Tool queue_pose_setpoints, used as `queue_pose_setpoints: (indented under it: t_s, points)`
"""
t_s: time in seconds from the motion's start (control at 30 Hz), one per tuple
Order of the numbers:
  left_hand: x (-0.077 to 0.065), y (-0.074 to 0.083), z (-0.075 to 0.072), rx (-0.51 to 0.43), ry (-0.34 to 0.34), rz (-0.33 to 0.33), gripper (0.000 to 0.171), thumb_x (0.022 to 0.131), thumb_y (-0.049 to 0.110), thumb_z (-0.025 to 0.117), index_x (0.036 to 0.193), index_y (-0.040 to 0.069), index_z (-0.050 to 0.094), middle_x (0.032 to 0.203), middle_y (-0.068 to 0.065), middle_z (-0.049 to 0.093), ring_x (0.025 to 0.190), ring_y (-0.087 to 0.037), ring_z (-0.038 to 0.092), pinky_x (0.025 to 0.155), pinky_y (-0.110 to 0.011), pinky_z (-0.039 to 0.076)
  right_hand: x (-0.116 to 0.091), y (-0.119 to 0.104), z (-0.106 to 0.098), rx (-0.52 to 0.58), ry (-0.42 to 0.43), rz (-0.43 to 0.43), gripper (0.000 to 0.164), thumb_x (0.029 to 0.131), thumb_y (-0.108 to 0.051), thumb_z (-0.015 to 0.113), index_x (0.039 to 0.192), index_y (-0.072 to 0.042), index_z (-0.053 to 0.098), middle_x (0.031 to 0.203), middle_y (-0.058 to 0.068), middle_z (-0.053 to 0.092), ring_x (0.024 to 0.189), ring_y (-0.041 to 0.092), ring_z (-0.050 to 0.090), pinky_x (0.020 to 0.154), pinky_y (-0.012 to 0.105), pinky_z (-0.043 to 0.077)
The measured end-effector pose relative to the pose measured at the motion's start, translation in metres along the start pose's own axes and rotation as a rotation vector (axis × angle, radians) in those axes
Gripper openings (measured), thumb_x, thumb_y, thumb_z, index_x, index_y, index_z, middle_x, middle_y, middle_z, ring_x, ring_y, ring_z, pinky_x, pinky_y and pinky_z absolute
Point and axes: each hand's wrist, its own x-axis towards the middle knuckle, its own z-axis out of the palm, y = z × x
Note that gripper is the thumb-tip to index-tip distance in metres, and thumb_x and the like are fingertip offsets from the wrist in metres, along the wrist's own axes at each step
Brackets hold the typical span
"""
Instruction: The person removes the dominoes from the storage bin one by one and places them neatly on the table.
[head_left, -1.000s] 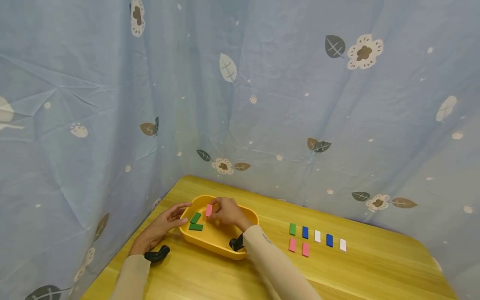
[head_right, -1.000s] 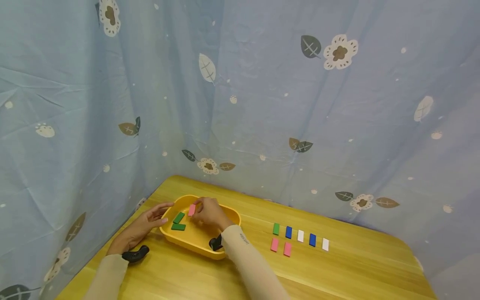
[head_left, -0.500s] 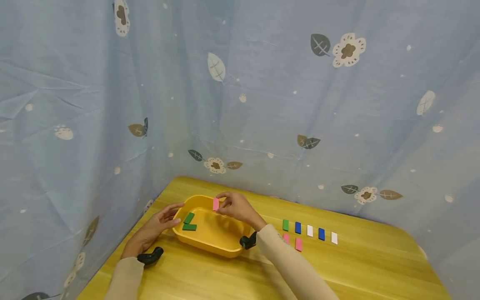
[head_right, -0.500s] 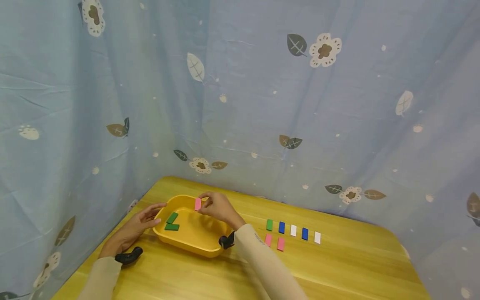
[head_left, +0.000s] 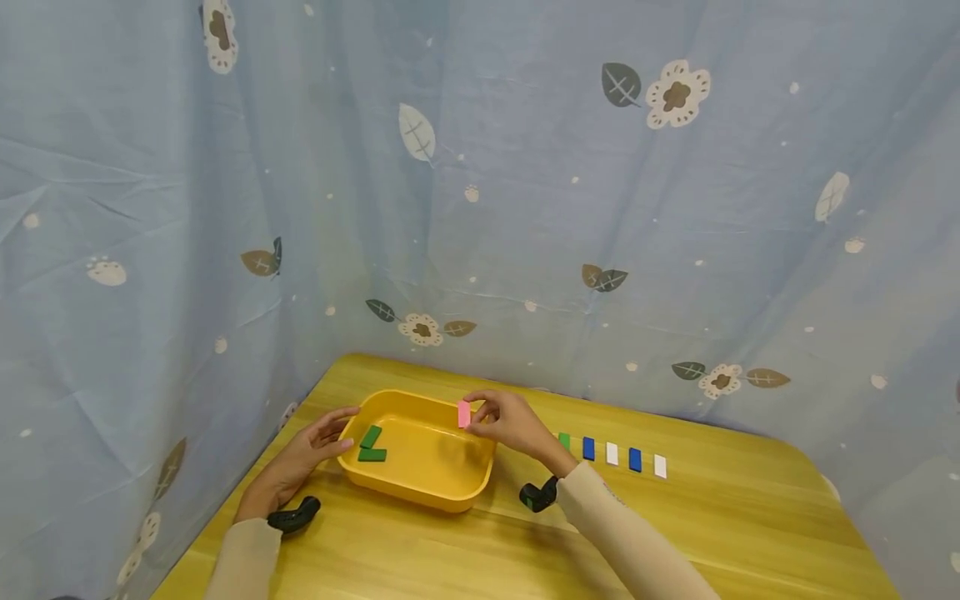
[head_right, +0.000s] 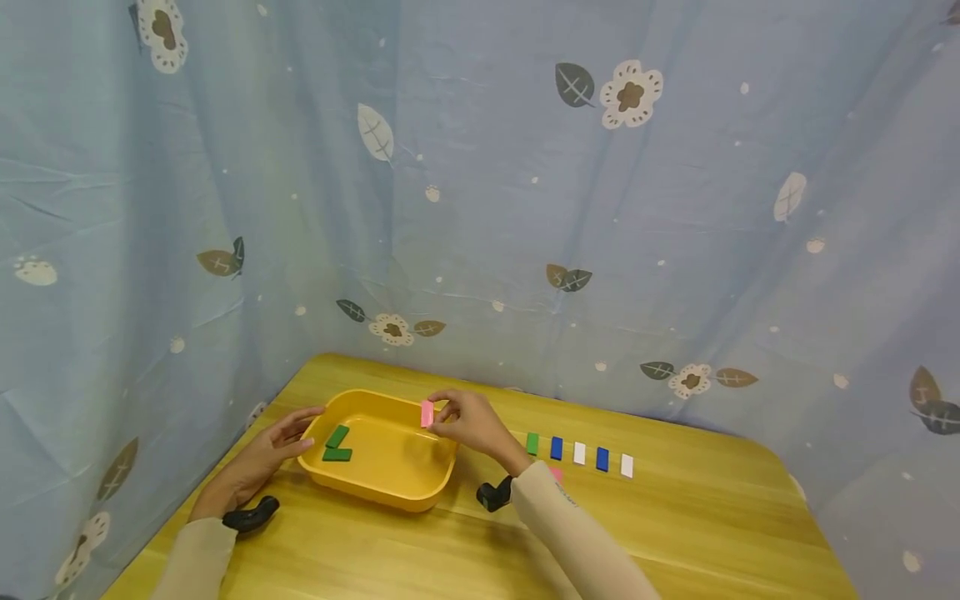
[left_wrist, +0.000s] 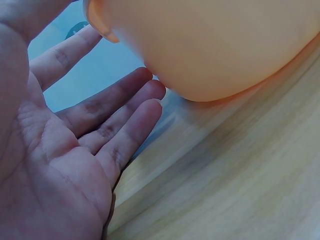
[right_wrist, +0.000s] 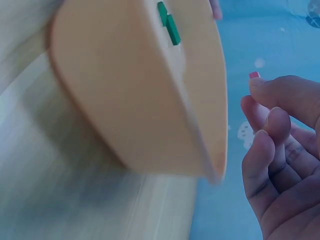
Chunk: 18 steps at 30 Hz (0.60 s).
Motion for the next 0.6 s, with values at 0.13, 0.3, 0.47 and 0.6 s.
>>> queue_pose_setpoints:
  t_s: [0.13,0.3,0.47,0.6]
  points:
    - [0.001,-0.001,0.001,0.000,0.003,0.004,0.061,0.103,0.021,0.066,0.158,0.017,0.040,0.161,-0.016,0.035,0.147,-0.038,0.031,0.102,-0.020,0.041,-0.018,0.007,-0.012,0.013,0.014,0.009,0.045,0.093,-0.024,0.080,0.136,-0.017,0.066,0.091,-0.008,0.073,0.069,0.033,0.067,0.059,0.030,0.054]
    - [0.003,-0.002,0.003,0.009,0.005,0.009,0.061,0.103,0.022,0.065,0.158,0.018,0.040,0.161,-0.016,0.034,0.148,-0.038,0.029,0.101,-0.018,0.041,-0.038,0.015,-0.028,0.028,0.035,0.035,0.046,0.094,-0.024,0.078,0.138,-0.018,0.065,0.092,-0.007,0.073,0.070,0.036,0.066,0.059,0.031,0.053]
    - [0.000,-0.001,0.003,0.024,0.014,-0.024,0.061,0.104,0.023,0.064,0.159,0.020,0.039,0.161,-0.016,0.035,0.143,-0.030,0.037,0.099,-0.018,0.042,-0.055,0.023,-0.039,0.043,0.051,0.052,0.048,0.095,-0.026,0.077,0.140,-0.018,0.062,0.094,-0.004,0.074,0.073,0.043,0.065,0.061,0.031,0.053]
    - [0.000,-0.001,0.002,0.016,0.019,-0.032,0.061,0.104,0.022,0.064,0.159,0.022,0.038,0.161,-0.014,0.035,0.136,-0.014,0.044,0.098,-0.017,0.044,-0.067,0.029,-0.047,0.035,0.076,0.066,0.049,0.095,-0.026,0.077,0.140,-0.019,0.062,0.095,-0.004,0.073,0.073,0.042,0.064,0.061,0.030,0.053]
